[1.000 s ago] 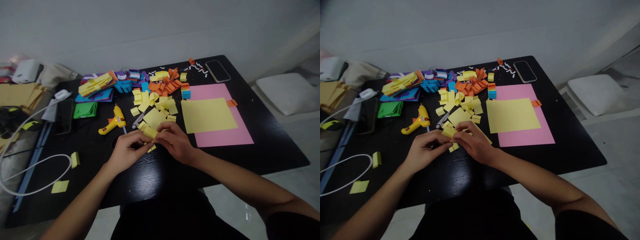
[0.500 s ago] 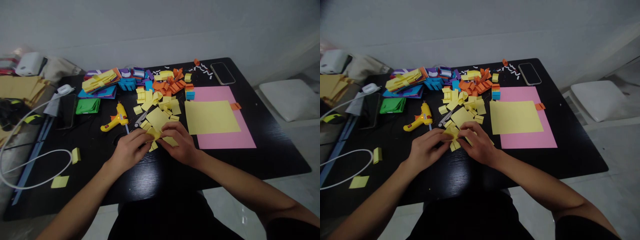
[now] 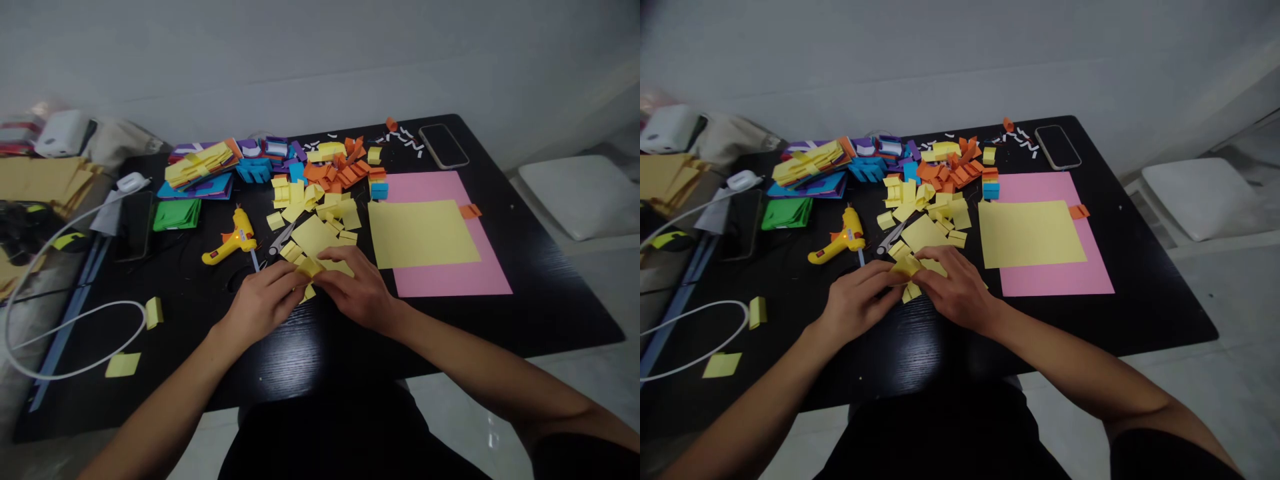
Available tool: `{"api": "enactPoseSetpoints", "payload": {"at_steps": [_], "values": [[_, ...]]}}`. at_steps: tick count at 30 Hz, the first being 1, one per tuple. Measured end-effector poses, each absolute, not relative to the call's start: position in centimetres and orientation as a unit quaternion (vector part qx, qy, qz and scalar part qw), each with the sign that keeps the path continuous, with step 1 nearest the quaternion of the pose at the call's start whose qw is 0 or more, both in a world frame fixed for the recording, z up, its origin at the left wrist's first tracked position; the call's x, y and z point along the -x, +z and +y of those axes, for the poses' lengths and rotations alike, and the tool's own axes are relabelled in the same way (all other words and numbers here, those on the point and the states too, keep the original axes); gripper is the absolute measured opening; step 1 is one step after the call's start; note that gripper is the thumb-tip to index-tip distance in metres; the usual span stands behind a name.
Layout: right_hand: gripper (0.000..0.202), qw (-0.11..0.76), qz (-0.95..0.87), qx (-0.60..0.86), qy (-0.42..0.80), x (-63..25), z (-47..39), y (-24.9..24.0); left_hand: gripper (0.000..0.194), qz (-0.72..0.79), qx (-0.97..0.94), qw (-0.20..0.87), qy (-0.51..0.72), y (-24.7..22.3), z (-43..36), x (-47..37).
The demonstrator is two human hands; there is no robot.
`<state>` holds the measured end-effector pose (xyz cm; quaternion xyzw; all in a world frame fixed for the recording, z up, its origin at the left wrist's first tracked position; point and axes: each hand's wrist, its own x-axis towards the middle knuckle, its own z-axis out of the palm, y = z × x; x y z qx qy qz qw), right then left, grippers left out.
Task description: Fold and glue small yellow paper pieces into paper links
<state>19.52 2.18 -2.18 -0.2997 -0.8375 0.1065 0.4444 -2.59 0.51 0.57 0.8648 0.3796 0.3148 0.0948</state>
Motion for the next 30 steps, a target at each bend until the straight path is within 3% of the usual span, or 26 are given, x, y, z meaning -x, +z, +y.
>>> {"api": "enactPoseSetpoints", "payload": {"at_steps": [6, 10, 14, 23, 27, 30], "values": [[0.022, 0.463, -0.814, 0.306, 0.174, -19.2, 1.9, -2.0, 0.012, 0.394, -0.862, 0.094, 0.304, 0.1, 0.7, 3.0], [0.041, 0.476, -0.675, 0.383, 0.414, -18.6, 1.8, -1.7, 0.015, 0.393, -0.863, 0.088, 0.304, -0.2, 1.0, 3.3], [0.036, 0.422, -0.537, 0.399, 0.612, -18.2, 2.2, -1.9, 0.017, 0.398, -0.87, 0.077, 0.28, -0.3, 1.1, 3.4], [0.034, 0.44, -0.458, 0.416, 0.651, -18.1, 2.7, -3.0, 0.024, 0.427, -0.842, 0.126, 0.306, 0.2, 0.6, 2.6], [0.034, 0.457, -0.457, 0.417, 0.64, -17.9, 2.7, -3.1, 0.053, 0.536, -0.724, 0.243, 0.359, 0.3, 0.0, 1.7], [0.028, 0.461, -0.48, 0.411, 0.623, -17.9, 2.5, -2.9, 0.047, 0.564, -0.65, 0.347, 0.372, -0.1, 0.0, 0.9]]}}
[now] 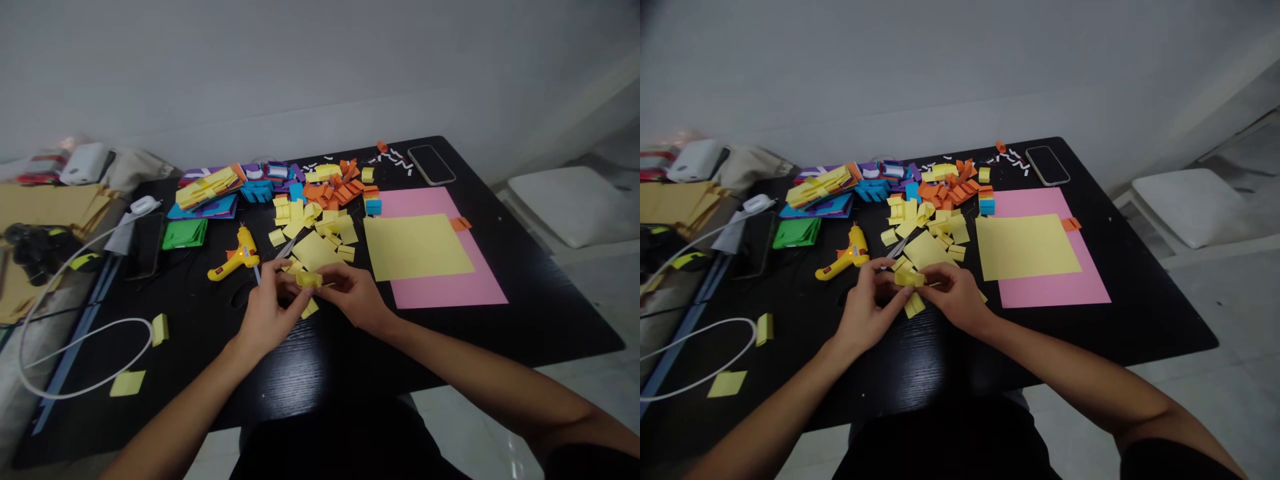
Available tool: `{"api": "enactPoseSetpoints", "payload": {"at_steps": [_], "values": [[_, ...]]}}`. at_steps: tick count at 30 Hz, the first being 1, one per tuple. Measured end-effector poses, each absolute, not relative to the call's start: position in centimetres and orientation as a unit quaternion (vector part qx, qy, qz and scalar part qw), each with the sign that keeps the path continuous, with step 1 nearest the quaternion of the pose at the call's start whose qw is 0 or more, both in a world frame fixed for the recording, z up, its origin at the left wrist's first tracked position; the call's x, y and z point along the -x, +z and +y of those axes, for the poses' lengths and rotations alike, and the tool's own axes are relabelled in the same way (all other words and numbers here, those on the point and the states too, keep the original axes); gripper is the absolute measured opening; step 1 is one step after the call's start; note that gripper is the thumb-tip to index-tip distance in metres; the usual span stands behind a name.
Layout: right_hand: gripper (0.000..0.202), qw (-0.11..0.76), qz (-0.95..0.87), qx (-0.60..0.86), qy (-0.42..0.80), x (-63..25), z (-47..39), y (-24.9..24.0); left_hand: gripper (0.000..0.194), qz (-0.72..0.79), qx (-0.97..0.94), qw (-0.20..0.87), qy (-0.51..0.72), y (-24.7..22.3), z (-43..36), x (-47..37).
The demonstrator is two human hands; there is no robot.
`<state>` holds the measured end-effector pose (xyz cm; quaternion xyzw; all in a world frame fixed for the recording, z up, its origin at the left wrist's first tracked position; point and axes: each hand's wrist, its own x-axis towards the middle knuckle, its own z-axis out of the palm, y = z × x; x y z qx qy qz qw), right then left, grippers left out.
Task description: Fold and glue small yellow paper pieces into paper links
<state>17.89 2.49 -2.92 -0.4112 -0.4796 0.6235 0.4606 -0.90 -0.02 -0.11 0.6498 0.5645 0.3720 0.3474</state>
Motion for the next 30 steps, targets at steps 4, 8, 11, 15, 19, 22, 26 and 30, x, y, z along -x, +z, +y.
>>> {"api": "enactPoseSetpoints", "payload": {"at_steps": [4, 8, 11, 15, 19, 22, 26, 30], "values": [[0.025, 0.451, -0.509, 0.411, 0.607, -17.7, 2.1, -2.6, 0.034, 0.573, -0.602, 0.384, 0.403, -0.7, 0.1, 0.3], [0.04, 0.446, -0.525, 0.384, 0.614, -17.5, 1.6, -2.4, 0.029, 0.56, -0.611, 0.351, 0.436, -0.8, 0.3, 0.4], [0.044, 0.453, -0.559, 0.348, 0.6, -17.6, 1.5, -2.1, 0.025, 0.536, -0.646, 0.319, 0.439, -0.7, 0.3, 0.6], [0.027, 0.456, -0.593, 0.319, 0.582, -18.0, 1.6, -1.4, 0.025, 0.518, -0.701, 0.264, 0.413, -0.6, 0.2, 1.0], [0.022, 0.442, -0.531, 0.354, 0.631, -18.0, 2.0, -1.3, 0.027, 0.495, -0.751, 0.21, 0.383, -0.2, 0.0, 1.2], [0.025, 0.421, -0.489, 0.372, 0.667, -17.8, 2.3, -1.5, 0.027, 0.485, -0.764, 0.191, 0.381, -0.2, -0.1, 1.3], [0.026, 0.409, -0.457, 0.358, 0.704, -17.8, 2.5, -1.9, 0.022, 0.489, -0.747, 0.208, 0.399, -0.5, 0.0, 1.4], [0.024, 0.412, -0.433, 0.346, 0.723, -17.7, 2.5, -2.0, 0.009, 0.492, -0.702, 0.282, 0.431, -0.7, 0.1, 1.4]]}}
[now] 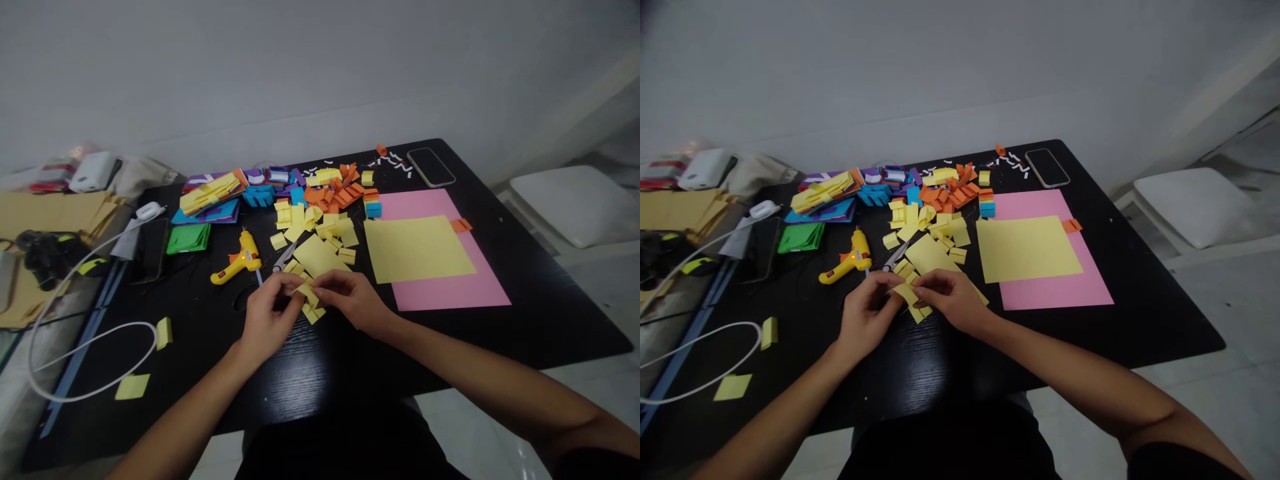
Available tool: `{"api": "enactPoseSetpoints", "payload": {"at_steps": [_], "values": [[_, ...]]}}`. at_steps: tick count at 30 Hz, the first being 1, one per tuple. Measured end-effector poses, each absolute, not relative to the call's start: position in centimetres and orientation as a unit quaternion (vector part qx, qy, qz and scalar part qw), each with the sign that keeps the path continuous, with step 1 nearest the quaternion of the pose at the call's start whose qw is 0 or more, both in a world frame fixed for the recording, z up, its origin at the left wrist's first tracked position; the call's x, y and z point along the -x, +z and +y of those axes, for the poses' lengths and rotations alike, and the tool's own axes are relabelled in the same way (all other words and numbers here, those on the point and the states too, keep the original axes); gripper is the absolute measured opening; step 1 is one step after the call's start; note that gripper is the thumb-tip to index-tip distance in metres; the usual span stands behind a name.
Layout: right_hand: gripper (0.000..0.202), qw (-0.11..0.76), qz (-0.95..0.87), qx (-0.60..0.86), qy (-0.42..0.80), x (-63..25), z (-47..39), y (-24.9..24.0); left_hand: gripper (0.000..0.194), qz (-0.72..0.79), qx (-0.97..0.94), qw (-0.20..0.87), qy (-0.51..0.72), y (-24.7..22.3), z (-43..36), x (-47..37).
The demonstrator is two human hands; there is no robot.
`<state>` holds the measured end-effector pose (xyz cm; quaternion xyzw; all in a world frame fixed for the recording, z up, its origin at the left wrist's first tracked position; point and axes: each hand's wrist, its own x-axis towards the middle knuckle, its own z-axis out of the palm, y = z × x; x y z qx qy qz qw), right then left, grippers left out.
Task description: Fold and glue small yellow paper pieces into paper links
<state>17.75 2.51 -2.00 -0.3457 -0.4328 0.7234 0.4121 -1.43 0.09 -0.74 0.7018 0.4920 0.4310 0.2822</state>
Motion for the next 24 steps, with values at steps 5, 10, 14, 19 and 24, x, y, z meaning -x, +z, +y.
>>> {"api": "enactPoseSetpoints", "payload": {"at_steps": [5, 10, 14, 19, 24], "values": [[0.024, 0.399, -0.419, 0.334, 0.744, -17.76, 2.42, -1.74, 0.008, 0.492, -0.669, 0.337, 0.444, -0.85, 0.03, 1.34], [0.023, 0.396, -0.404, 0.339, 0.752, -17.73, 2.35, -1.7, 0.014, 0.484, -0.635, 0.361, 0.482, -0.62, 0.14, 0.94], [0.024, 0.4, -0.396, 0.344, 0.752, -17.68, 2.36, -1.64, 0.016, 0.487, -0.63, 0.349, 0.494, -0.34, 0.31, 0.72], [0.025, 0.392, -0.395, 0.344, 0.757, -17.69, 2.26, -1.21, 0.014, 0.502, -0.65, 0.312, 0.478, -0.44, 0.07, 1.03], [0.036, 0.389, -0.395, 0.33, 0.764, -17.71, 2.13, -1.21, 0.004, 0.513, -0.704, 0.229, 0.435, -0.17, -0.11, 1.14]]}}
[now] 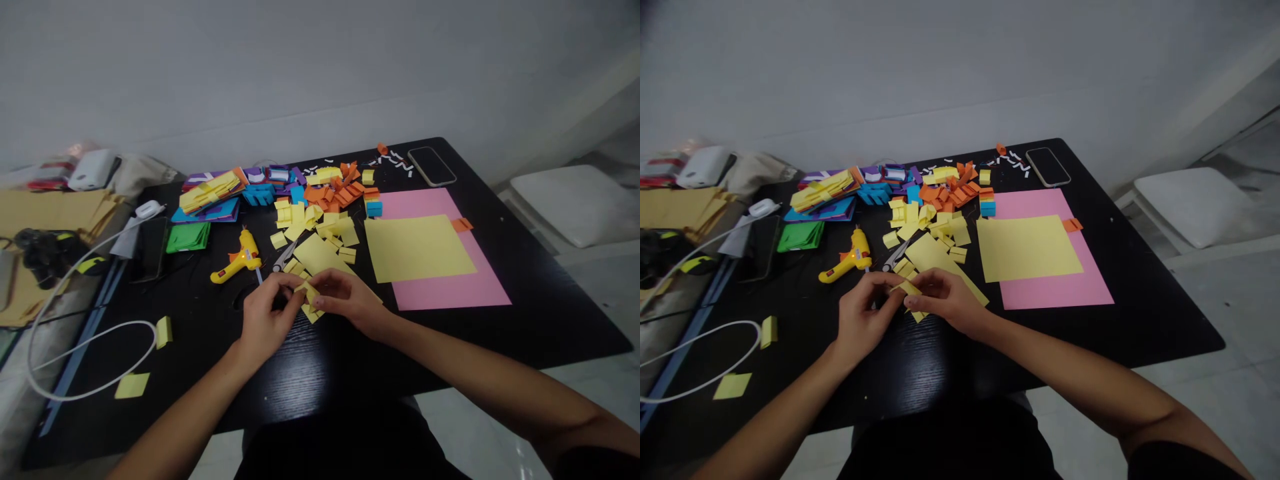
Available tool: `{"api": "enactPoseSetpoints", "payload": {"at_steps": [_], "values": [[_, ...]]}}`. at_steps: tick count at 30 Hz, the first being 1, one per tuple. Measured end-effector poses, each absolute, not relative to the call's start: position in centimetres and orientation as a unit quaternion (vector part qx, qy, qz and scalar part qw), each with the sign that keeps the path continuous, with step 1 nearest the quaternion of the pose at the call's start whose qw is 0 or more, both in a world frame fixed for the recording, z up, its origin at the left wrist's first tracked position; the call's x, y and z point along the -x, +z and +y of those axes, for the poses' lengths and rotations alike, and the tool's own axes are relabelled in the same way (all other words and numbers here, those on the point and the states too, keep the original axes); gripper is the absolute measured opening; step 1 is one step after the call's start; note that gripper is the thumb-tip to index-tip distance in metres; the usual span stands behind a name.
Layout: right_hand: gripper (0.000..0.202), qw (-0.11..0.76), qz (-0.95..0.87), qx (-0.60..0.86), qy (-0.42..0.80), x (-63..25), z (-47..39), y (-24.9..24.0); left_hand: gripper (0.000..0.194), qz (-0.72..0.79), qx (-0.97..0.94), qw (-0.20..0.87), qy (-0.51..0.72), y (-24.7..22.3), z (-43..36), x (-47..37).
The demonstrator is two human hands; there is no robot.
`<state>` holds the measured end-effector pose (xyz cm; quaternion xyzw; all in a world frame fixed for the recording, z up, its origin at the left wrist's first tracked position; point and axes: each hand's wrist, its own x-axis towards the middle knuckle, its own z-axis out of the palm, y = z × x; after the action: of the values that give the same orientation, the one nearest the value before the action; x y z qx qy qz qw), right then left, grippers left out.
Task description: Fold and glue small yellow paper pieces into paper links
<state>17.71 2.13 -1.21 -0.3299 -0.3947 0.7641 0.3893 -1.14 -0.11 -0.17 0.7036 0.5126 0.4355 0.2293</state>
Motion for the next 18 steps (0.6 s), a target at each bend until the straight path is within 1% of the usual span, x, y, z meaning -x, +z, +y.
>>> {"api": "enactPoseSetpoints", "payload": {"at_steps": [2, 5, 12, 15, 18], "values": [[0.038, 0.397, -0.392, 0.329, 0.762, -17.7, 2.13, -1.31, 0.002, 0.502, -0.722, 0.209, 0.428, -0.03, -0.08, 1.06], [0.037, 0.403, -0.391, 0.333, 0.757, -17.73, 2.17, -1.37, 0.006, 0.493, -0.735, 0.196, 0.422, 0.01, 0.0, 0.97], [0.025, 0.412, -0.414, 0.319, 0.746, -17.84, 2.28, -1.08, 0.02, 0.48, -0.754, 0.181, 0.41, -0.1, 0.11, 1.15], [0.025, 0.415, -0.43, 0.33, 0.731, -17.94, 2.38, -1.09, 0.024, 0.471, -0.757, 0.212, 0.399, 0.12, 0.09, 1.39], [0.028, 0.418, -0.452, 0.348, 0.707, -18.02, 2.43, -1.31, 0.035, 0.466, -0.73, 0.309, 0.394, 0.33, 0.12, 1.78]]}}
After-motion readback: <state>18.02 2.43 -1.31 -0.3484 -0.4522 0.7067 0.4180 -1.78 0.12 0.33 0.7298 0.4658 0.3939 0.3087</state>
